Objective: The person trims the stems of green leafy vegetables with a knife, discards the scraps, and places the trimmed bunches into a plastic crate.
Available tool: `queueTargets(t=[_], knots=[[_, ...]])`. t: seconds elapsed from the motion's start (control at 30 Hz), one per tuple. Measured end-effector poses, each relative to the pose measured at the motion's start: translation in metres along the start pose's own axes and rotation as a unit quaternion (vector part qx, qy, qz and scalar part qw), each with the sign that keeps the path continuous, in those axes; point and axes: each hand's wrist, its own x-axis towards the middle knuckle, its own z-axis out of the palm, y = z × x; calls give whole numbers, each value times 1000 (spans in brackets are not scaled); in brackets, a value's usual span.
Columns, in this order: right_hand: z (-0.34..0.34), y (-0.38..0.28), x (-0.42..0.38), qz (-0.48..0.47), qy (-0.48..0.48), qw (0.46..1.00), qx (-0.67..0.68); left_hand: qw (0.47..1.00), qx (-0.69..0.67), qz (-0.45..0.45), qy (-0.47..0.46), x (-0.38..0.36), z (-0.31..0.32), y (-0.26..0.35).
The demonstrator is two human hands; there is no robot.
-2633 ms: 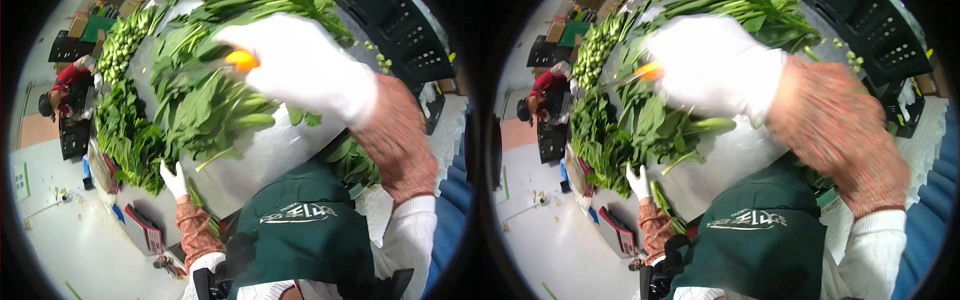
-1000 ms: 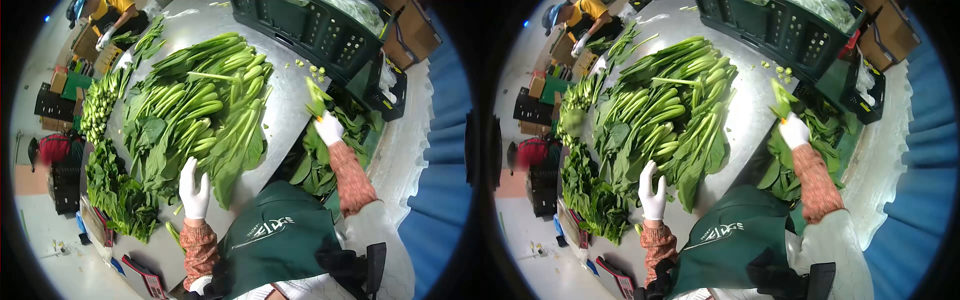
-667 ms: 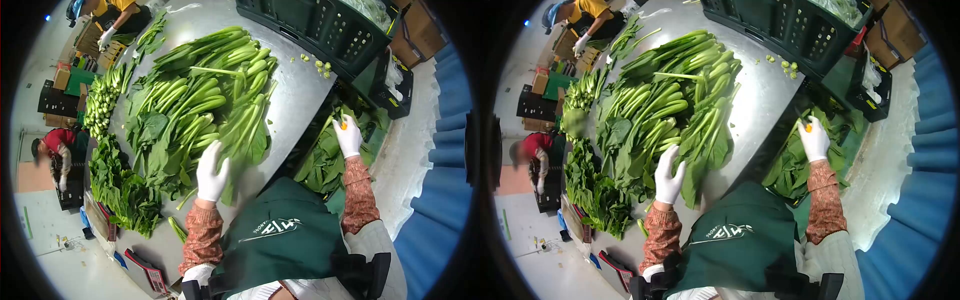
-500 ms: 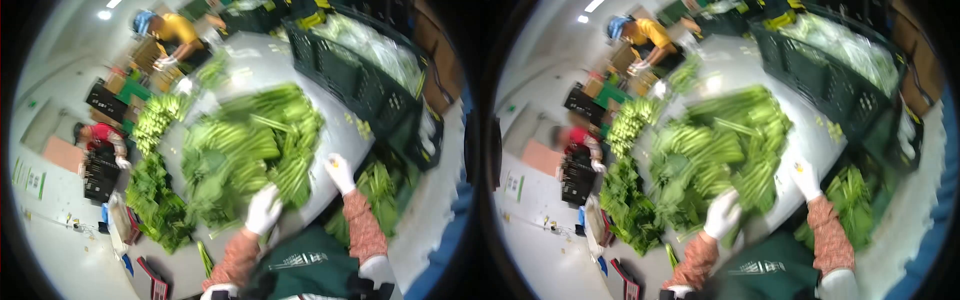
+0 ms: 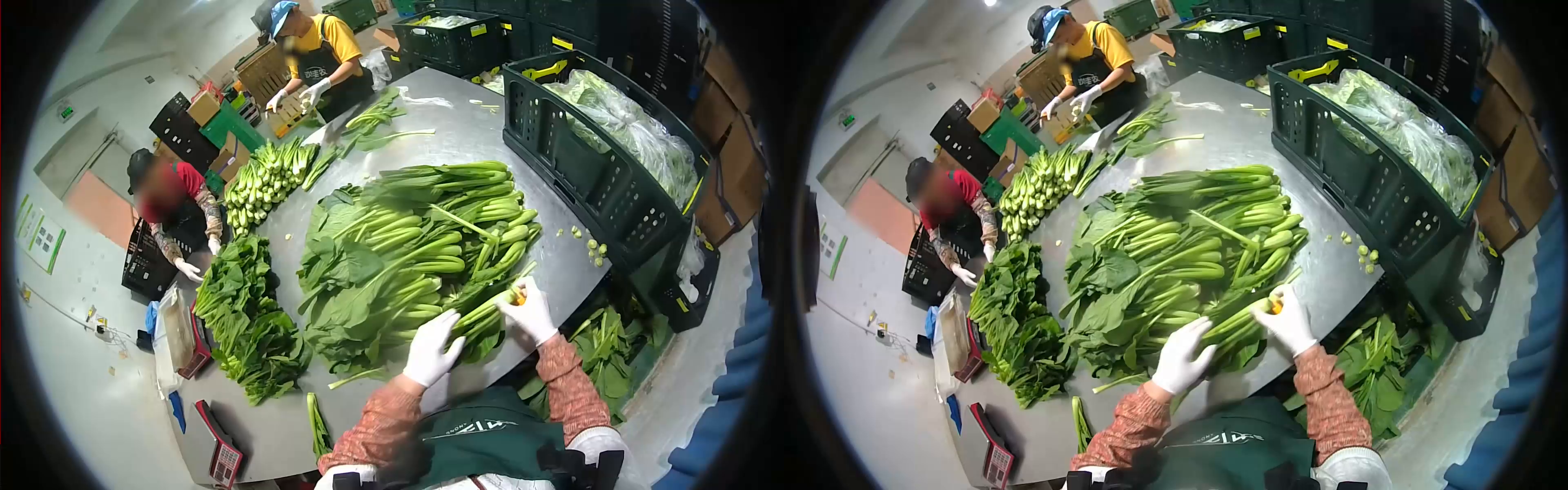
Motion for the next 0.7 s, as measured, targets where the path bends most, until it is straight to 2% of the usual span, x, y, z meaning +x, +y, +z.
queueTargets(t=[0.03,0.1,0.17,0.2,0.23,0.27,0.3,0.33,0.37,0.43,0.53,0.67,0.7], knots=[[-4,-23,-10,3,1,1000,5,1000,16,18,-13,10,5,6],[-4,-53,-24,-72,33,997,-20,998,58,7,-9,30,11,33],[-4,-74,-36,-116,65,991,-2,985,114,-92,-93,44,14,54],[-7,-80,-39,-127,80,988,-22,987,155,-52,9,42,29,45],[-11,-75,-40,-152,69,986,-26,994,98,-9,54,40,35,35],[-19,-77,-42,-130,31,991,-30,994,96,-61,-1,34,40,27],[-19,-65,-41,-154,29,988,-10,995,83,-56,-29,33,28,32],[-26,-58,-41,-33,-72,988,133,990,49,-100,-82,33,21,29],[-47,-79,-40,82,-122,972,185,980,-4,-142,-137,35,12,27],[-47,-47,-28,59,-61,984,157,970,-76,-168,-161,28,10,13],[-43,-41,-31,-90,20,991,-99,965,-115,-187,-144,25,9,5],[-28,-67,-58,-159,-27,965,-208,958,-117,-213,-149,28,4,8],[-25,-66,-58,-148,-27,967,-207,957,-118,-217,-150,26,4,9]])
